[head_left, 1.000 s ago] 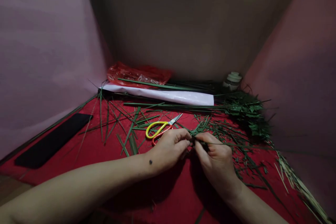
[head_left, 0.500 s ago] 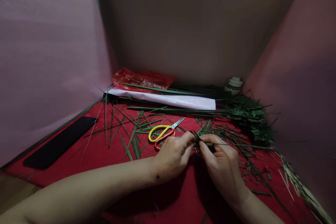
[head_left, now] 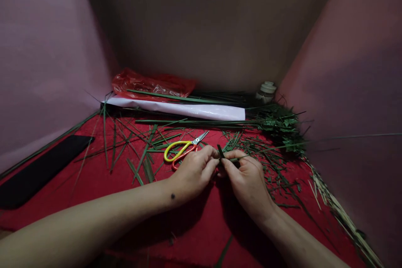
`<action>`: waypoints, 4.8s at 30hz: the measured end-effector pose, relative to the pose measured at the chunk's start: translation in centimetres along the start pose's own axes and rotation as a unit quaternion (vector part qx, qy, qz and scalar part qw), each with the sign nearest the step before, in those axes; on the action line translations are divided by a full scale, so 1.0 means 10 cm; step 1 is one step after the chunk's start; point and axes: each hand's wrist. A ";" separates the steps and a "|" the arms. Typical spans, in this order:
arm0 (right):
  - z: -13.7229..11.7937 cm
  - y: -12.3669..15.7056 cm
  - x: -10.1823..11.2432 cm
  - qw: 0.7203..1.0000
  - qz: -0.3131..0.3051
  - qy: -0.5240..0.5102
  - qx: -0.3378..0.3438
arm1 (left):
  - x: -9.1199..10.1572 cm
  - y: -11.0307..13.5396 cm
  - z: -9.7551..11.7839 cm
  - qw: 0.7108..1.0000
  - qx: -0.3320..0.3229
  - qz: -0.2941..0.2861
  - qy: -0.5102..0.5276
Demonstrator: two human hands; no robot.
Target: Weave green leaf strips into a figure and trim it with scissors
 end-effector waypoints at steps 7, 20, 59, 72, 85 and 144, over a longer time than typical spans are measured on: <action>-0.05 -0.04 0.00 0.923 -0.143 -0.271 -0.231 | 0.03 -0.04 0.04 0.972 0.071 0.021 0.222; -0.04 -0.07 0.00 0.862 -0.170 -0.399 -0.262 | 0.11 -0.08 0.08 0.939 0.139 0.058 0.309; 0.00 -0.13 0.02 0.796 -0.258 -0.476 -0.272 | 0.12 -0.11 0.15 0.899 0.208 0.086 0.376; 0.06 -0.14 0.02 0.757 -0.308 -0.496 -0.294 | 0.07 -0.01 0.02 0.945 0.135 0.052 0.292; 0.03 -0.12 0.01 0.767 -0.302 -0.487 -0.287 | 0.11 0.04 0.03 0.998 0.027 0.016 0.047; 0.00 -0.10 0.02 0.829 -0.273 -0.404 -0.273 | 0.25 -0.02 0.11 0.997 0.034 -0.052 -0.050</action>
Point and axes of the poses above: each hand's wrist, its own y-axis away from the middle knuckle, its own x-axis out of the back of the hand, z = x × y, and after that the axes turned 14 degrees about -x, right-handed
